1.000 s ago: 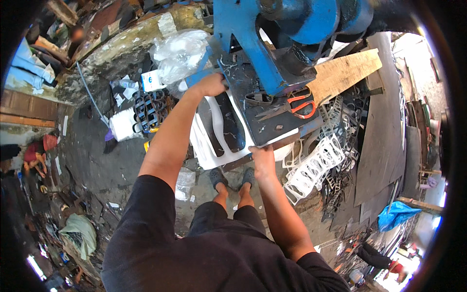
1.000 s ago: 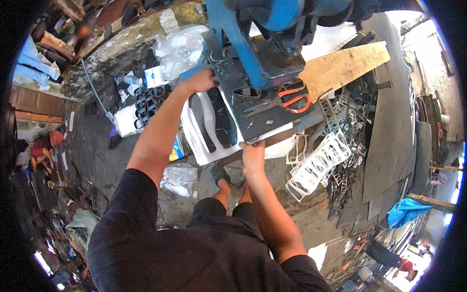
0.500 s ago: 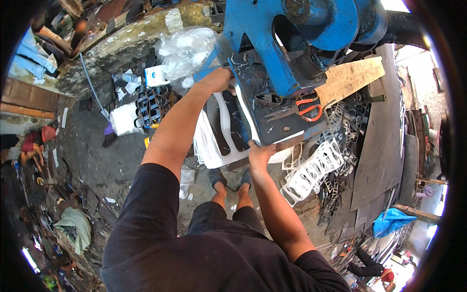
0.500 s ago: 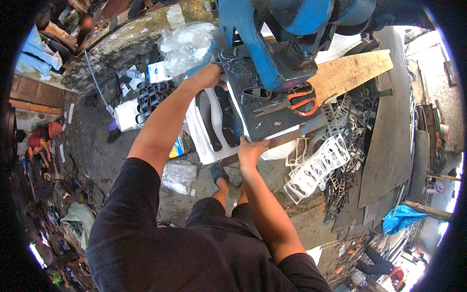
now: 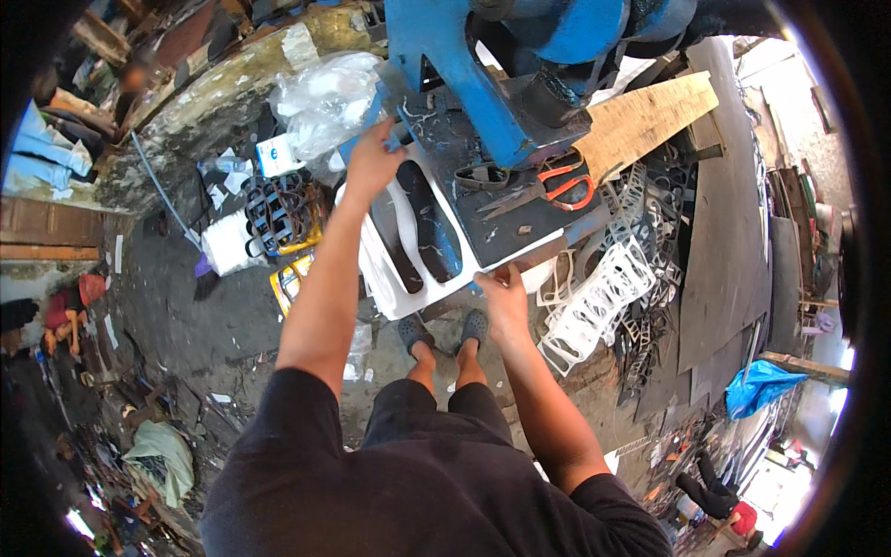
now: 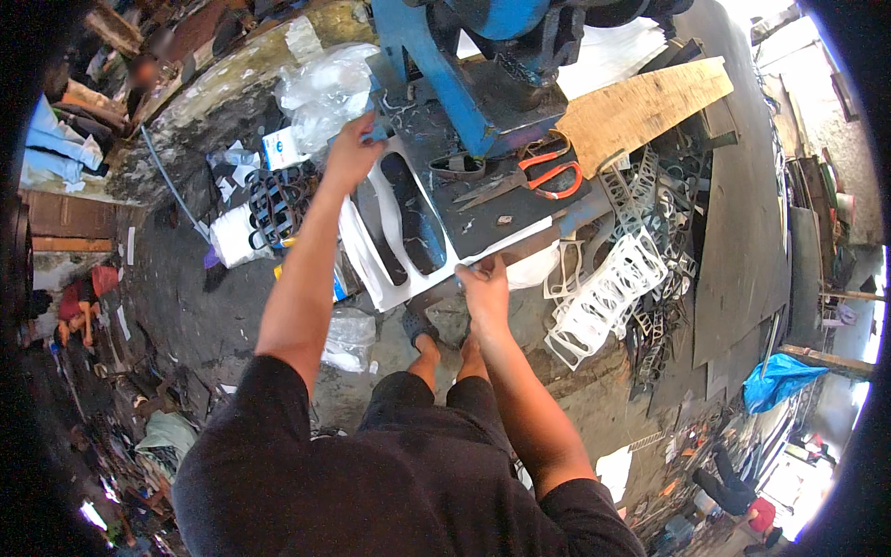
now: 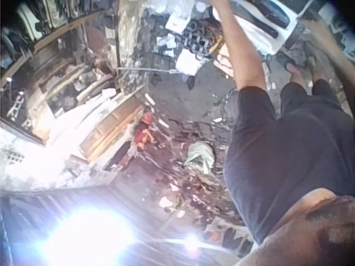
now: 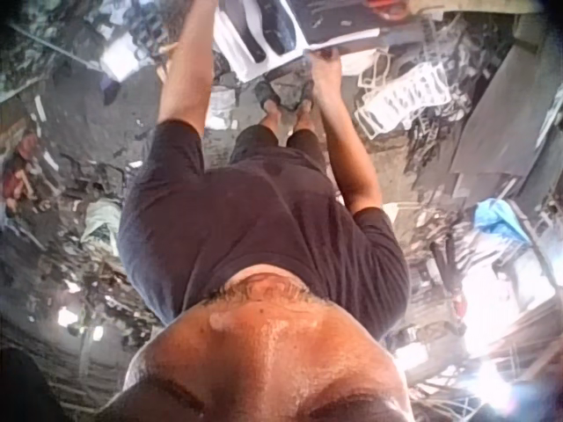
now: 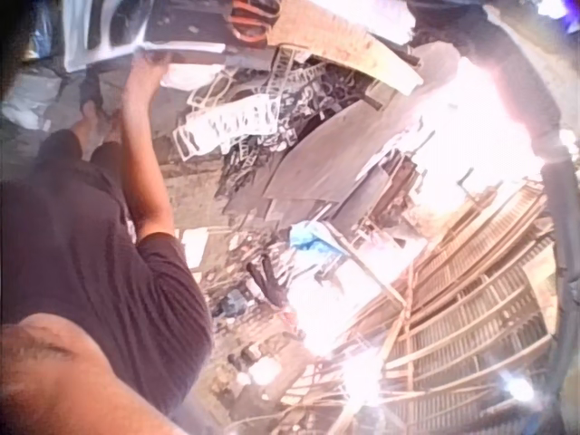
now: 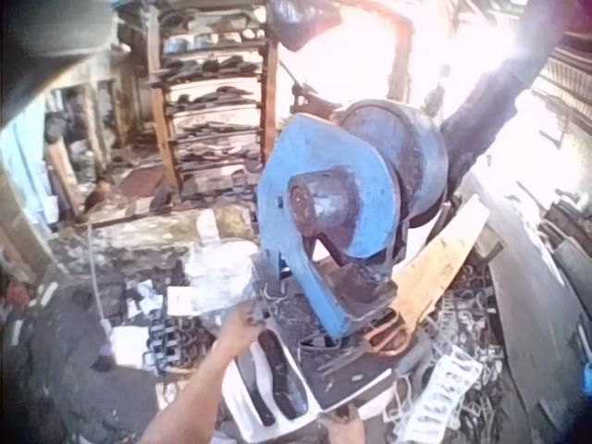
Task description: The person repeatedly places white plastic sandal frames onto a blue press machine, activates the press, and removes the assembled sandals. The person then stacks the finished sandals and places them into a plastic bag.
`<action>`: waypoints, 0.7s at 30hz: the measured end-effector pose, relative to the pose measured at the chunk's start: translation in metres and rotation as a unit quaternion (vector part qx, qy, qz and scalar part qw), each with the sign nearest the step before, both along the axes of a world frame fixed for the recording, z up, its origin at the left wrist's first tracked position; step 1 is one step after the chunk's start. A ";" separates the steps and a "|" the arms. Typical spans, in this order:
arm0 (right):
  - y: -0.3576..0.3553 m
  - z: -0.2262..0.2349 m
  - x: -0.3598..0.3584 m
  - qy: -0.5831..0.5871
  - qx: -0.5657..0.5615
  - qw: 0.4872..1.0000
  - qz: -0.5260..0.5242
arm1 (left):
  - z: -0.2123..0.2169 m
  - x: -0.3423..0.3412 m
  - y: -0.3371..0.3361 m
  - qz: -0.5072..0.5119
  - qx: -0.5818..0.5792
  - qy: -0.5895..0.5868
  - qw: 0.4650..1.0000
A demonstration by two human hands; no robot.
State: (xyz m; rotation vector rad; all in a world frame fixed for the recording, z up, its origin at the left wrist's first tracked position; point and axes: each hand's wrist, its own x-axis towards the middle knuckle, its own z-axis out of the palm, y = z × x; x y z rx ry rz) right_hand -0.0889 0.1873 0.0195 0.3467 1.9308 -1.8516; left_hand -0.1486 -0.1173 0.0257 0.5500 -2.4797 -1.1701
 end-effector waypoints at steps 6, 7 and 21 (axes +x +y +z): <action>0.016 -0.003 -0.034 -0.032 -0.083 0.992 -0.085 | -0.028 0.021 0.108 0.212 0.492 0.047 0.843; 0.017 -0.010 -0.038 -0.037 -0.071 0.992 -0.098 | -0.028 0.022 0.115 0.224 0.519 0.045 0.824; 0.022 -0.018 -0.049 -0.065 -0.126 0.982 -0.125 | -0.011 0.022 0.113 0.240 0.616 0.081 0.746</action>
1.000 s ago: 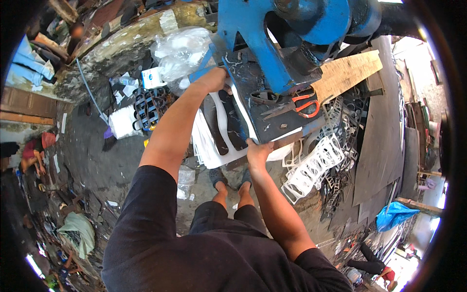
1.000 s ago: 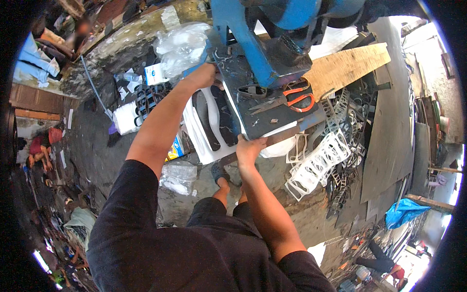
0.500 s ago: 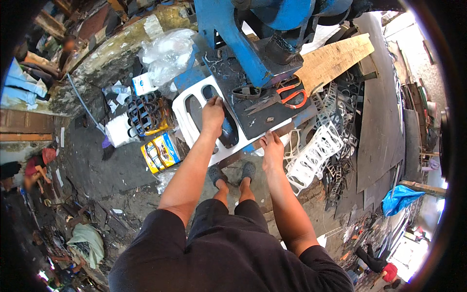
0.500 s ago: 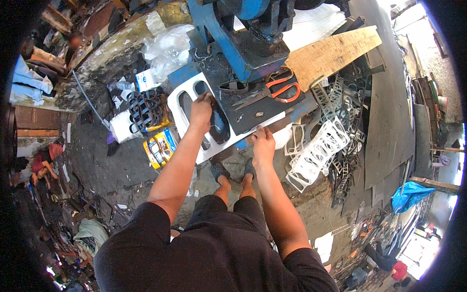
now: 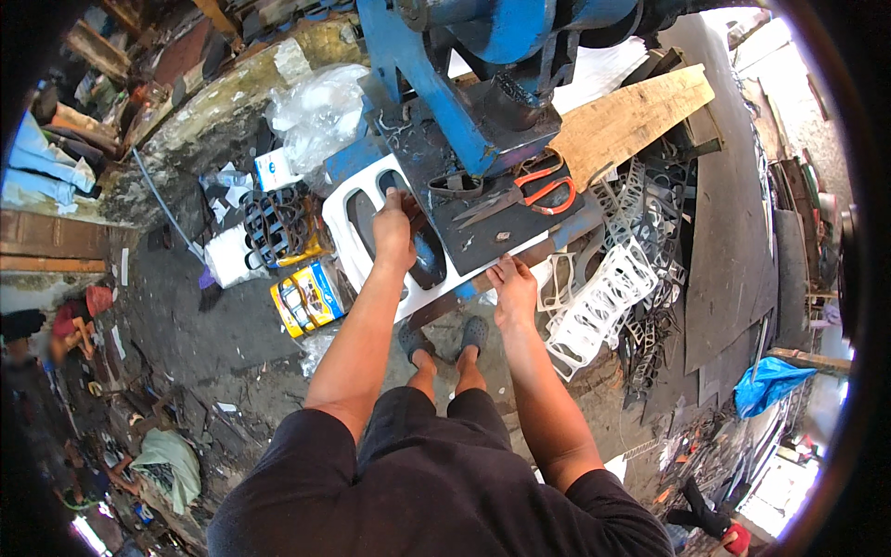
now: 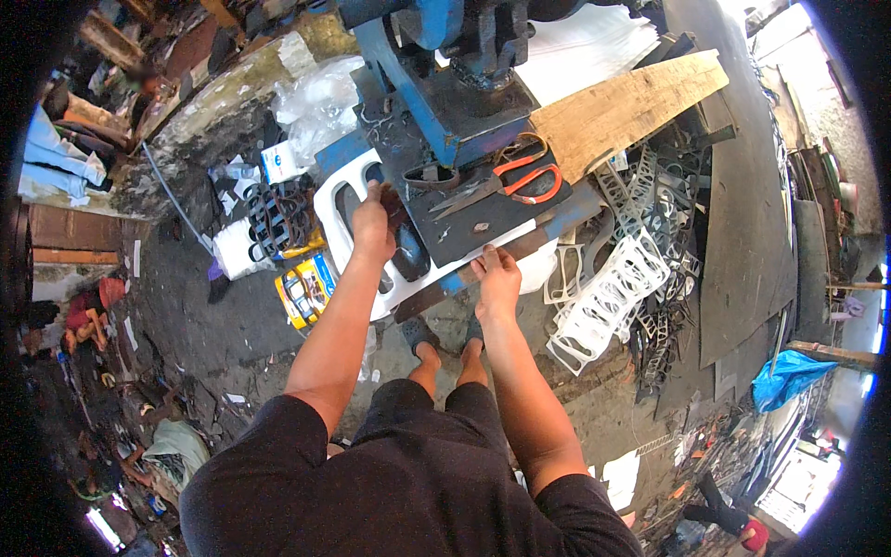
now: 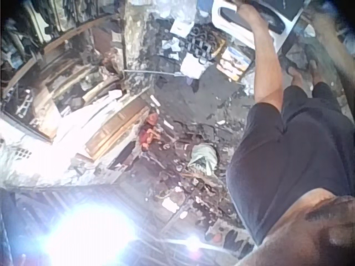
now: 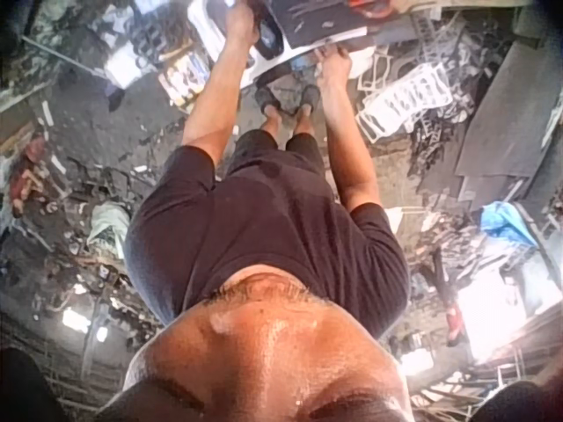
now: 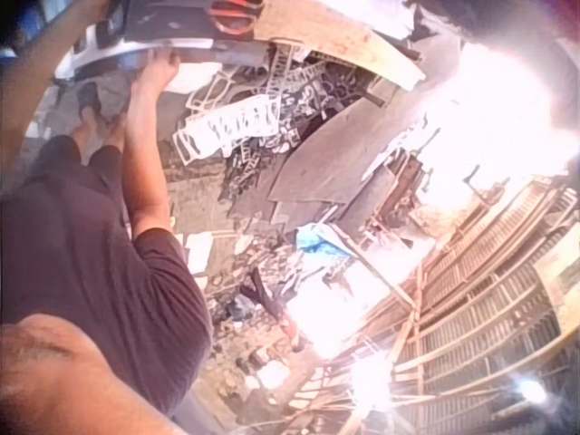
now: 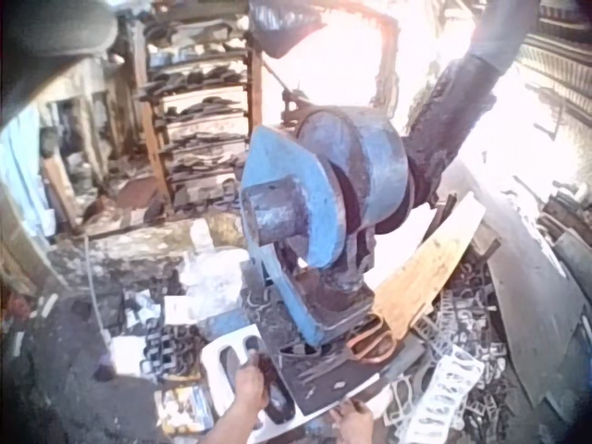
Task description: The person repeatedly places white plastic sandal frames onto a blue press machine, activates the press, and removes the assembled sandals. The person then stacks the finished sandals and places them into a plastic bag.
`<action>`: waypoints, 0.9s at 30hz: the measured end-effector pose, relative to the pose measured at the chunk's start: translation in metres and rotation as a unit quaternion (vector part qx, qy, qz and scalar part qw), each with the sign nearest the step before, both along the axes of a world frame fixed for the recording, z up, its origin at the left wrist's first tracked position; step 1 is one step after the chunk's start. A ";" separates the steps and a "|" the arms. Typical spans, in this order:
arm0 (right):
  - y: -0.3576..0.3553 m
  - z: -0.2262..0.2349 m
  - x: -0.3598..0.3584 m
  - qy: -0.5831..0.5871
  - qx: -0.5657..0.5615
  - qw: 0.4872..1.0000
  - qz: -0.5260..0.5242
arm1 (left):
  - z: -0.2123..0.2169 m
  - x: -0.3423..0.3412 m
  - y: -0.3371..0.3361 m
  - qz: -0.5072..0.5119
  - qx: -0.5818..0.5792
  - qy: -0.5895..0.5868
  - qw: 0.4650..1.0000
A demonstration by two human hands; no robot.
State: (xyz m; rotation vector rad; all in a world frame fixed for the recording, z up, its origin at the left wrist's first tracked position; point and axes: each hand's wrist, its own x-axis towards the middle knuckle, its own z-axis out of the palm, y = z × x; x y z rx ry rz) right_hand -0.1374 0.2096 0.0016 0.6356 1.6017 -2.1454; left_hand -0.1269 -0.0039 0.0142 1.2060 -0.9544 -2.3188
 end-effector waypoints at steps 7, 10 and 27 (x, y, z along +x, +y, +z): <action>0.000 0.000 -0.028 0.011 -0.023 1.000 -0.013 | 0.017 -0.019 -0.002 -0.062 0.021 0.065 0.996; -0.001 -0.007 -0.043 0.032 -0.029 0.999 -0.010 | 0.027 -0.028 -0.003 -0.067 0.049 0.081 0.993; 0.075 0.333 -0.157 0.610 0.626 0.486 -0.032 | 0.318 -0.066 0.079 0.101 -0.550 0.477 0.678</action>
